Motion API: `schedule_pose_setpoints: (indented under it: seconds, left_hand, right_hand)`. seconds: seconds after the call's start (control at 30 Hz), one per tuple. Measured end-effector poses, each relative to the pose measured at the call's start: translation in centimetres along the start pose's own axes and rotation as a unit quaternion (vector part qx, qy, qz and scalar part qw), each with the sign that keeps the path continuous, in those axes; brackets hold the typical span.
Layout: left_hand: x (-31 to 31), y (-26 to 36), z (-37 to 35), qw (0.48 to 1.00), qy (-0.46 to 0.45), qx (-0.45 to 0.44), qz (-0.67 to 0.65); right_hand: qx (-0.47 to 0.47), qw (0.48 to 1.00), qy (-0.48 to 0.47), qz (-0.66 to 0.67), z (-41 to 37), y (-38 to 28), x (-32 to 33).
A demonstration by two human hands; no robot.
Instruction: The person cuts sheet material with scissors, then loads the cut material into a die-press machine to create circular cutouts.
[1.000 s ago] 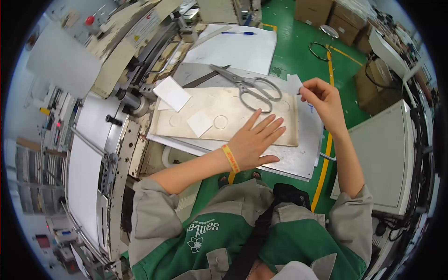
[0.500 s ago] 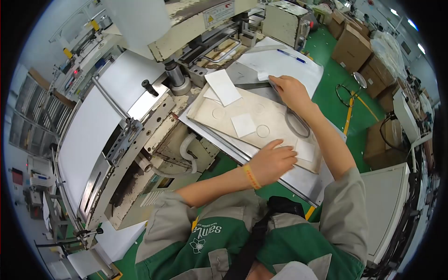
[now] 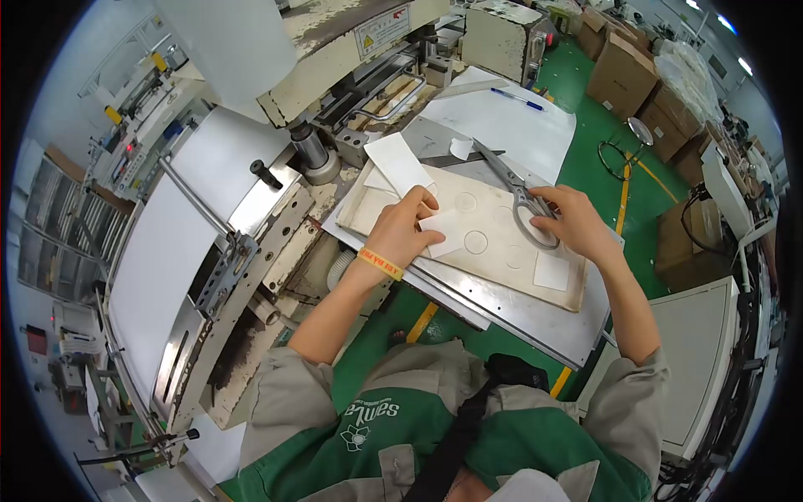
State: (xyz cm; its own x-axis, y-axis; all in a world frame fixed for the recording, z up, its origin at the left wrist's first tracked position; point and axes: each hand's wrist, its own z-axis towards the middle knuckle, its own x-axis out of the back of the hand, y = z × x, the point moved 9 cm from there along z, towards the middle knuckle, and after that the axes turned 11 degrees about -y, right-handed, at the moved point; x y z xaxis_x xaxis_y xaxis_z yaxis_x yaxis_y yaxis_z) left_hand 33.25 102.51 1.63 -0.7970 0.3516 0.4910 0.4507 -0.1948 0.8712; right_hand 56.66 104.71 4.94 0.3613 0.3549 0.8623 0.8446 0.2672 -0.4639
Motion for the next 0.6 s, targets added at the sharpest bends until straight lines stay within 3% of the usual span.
schedule_pose_setpoints:
  seconds: [0.1, 0.2, 0.33, 0.37, 0.43, 0.53, 0.6]
  left_hand:
    - [0.3, -1.3, -0.4, 0.998, 0.009, 0.043, -0.037]
    - [0.9, 0.5, -1.1, 0.972, 0.082, -0.016, 0.219]
    - [6.1, -0.3, -1.1, 0.955, 0.25, -0.01, 0.163]
    - [7.8, -0.7, -0.8, 0.94, 0.299, -0.018, 0.164]
    - [8.6, -1.3, 1.6, 0.929, 0.252, -0.024, 0.269]
    - [6.2, -0.7, 5.1, 0.888, 0.087, -0.11, 0.438]
    - [5.8, -2.1, 7.5, 0.897, -0.068, -0.056, 0.434]
  right_hand:
    - [0.036, 0.999, 0.008, 0.019, 0.6, 1.0, -0.3]
    - [0.046, 0.999, 0.029, -0.004, 0.7, 0.6, 0.2]
    - [0.048, 0.991, 0.117, 0.033, 0.2, 0.6, 1.8]
    - [0.005, 0.994, 0.097, 0.046, -0.2, 0.2, 2.5]
    - [-0.013, 0.992, 0.126, 0.022, -0.8, 0.6, 3.4]
    - [-0.027, 0.982, 0.157, 0.105, -1.7, 2.2, 4.5]
    - [-0.014, 0.968, 0.17, 0.186, -2.3, 2.9, 4.8]
